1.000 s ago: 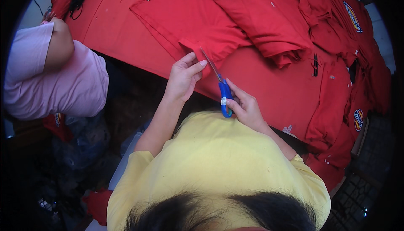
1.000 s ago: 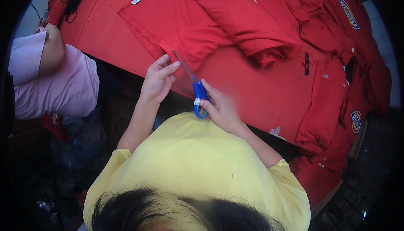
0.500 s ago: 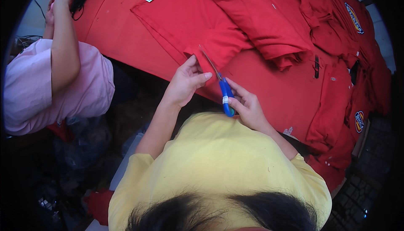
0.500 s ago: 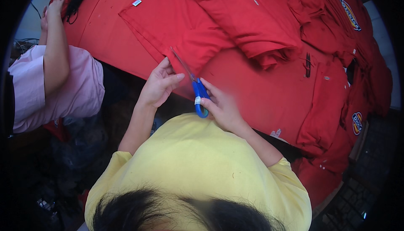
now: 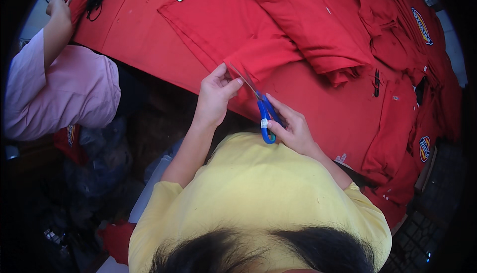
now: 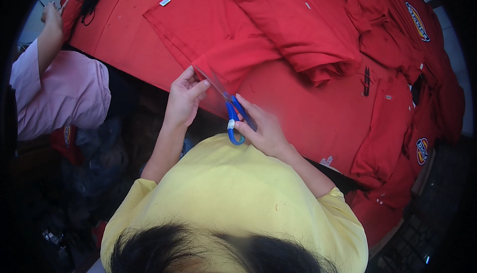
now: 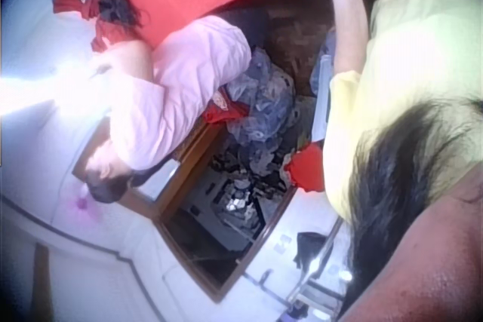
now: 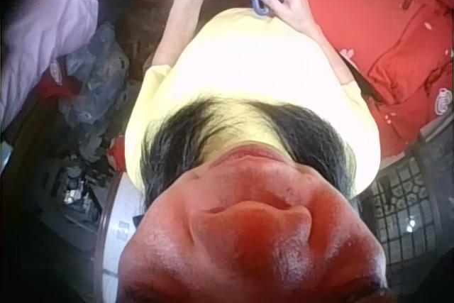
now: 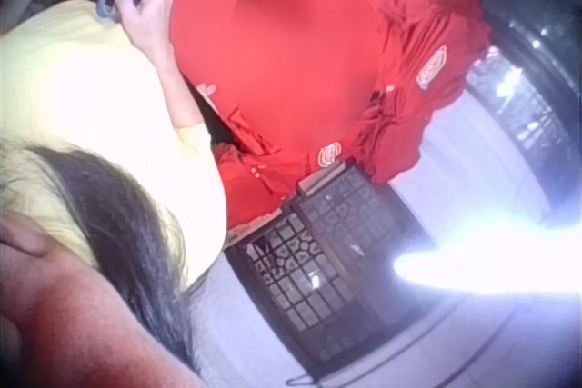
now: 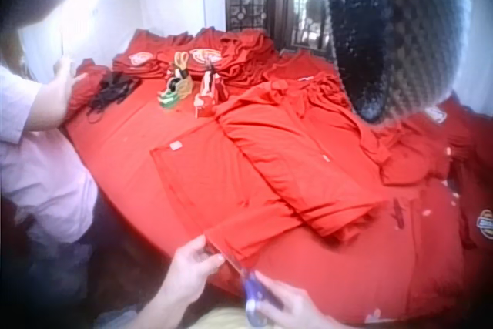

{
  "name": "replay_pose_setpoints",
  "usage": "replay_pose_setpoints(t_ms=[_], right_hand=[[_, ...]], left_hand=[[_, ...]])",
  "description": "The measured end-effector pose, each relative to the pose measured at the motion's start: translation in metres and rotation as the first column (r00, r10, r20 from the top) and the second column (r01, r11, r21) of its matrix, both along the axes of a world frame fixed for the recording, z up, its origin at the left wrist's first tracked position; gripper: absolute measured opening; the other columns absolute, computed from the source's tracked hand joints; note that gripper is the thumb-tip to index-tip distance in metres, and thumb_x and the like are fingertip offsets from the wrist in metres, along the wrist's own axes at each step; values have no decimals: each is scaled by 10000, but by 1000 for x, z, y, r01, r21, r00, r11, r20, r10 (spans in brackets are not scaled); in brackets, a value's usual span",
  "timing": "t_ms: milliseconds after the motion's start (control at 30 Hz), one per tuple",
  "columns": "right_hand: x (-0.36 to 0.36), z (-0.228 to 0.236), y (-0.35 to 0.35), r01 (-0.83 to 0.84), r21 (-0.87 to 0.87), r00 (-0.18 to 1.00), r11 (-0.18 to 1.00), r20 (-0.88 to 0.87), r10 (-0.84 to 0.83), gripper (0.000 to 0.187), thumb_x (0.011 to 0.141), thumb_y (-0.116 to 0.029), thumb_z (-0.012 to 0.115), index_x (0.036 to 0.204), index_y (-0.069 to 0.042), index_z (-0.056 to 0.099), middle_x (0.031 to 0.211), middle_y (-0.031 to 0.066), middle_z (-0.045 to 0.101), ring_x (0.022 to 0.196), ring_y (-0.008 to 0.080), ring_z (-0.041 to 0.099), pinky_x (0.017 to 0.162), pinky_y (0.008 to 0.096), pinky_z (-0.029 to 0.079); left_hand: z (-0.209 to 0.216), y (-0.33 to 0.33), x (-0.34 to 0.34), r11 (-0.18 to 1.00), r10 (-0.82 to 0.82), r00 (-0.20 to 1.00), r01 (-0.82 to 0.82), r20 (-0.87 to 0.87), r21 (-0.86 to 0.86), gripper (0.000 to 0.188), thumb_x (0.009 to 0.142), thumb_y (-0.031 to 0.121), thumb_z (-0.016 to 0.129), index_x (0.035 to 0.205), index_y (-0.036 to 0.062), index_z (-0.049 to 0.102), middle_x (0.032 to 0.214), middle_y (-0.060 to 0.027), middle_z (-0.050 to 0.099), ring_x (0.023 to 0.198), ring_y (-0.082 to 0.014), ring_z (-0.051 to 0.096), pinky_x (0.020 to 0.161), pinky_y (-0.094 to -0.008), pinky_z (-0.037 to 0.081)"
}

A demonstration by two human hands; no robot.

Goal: The person uses shears to cut loose threads and small remnants from a stack of red garments on a table.

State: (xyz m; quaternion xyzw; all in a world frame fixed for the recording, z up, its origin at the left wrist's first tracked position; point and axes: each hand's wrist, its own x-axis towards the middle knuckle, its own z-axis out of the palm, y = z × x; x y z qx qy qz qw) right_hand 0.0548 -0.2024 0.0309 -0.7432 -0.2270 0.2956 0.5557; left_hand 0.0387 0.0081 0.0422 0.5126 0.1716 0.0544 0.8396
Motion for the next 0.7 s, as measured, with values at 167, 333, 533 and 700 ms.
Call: replay_pose_setpoints(t_ms=[167,333,533,700], right_hand=[[-1,-9,4,74,162,991,984,-125,-54,551,896,-158,576,1379,3,366,959,106,601,907,195,596,827,278,456],[6,-4,-6,117,190,802,975,-597,20,539,911,-118,553,1392,10,343,1086,129,588,995,192,581,885,296,449],[0,-6,2,59,223,978,973,-209,-11,552,899,-87,566,1391,19,340,1116,115,572,993,139,559,869,265,442],[6,-5,4,94,188,961,978,-273,-40,533,891,-29,555,1383,24,356,1074,71,564,932,89,549,814,207,435]], left_hand=[[-2,-3,-3,997,-67,998,67,13,39,395,824,-41,602,1209,12,530,980,-39,618,720,-49,536,610,-185,407],[-2,0,-2,991,-16,999,22,44,-132,393,836,-33,591,1220,5,520,1021,-49,615,837,-78,564,715,-211,445],[-3,9,3,993,-55,997,59,48,-106,396,835,-43,572,1225,-1,515,1047,-51,610,955,-108,569,806,-232,452],[7,2,-3,990,-104,994,107,41,-93,404,833,-52,562,1231,-4,509,1069,-60,601,972,-122,571,852,-248,454]])
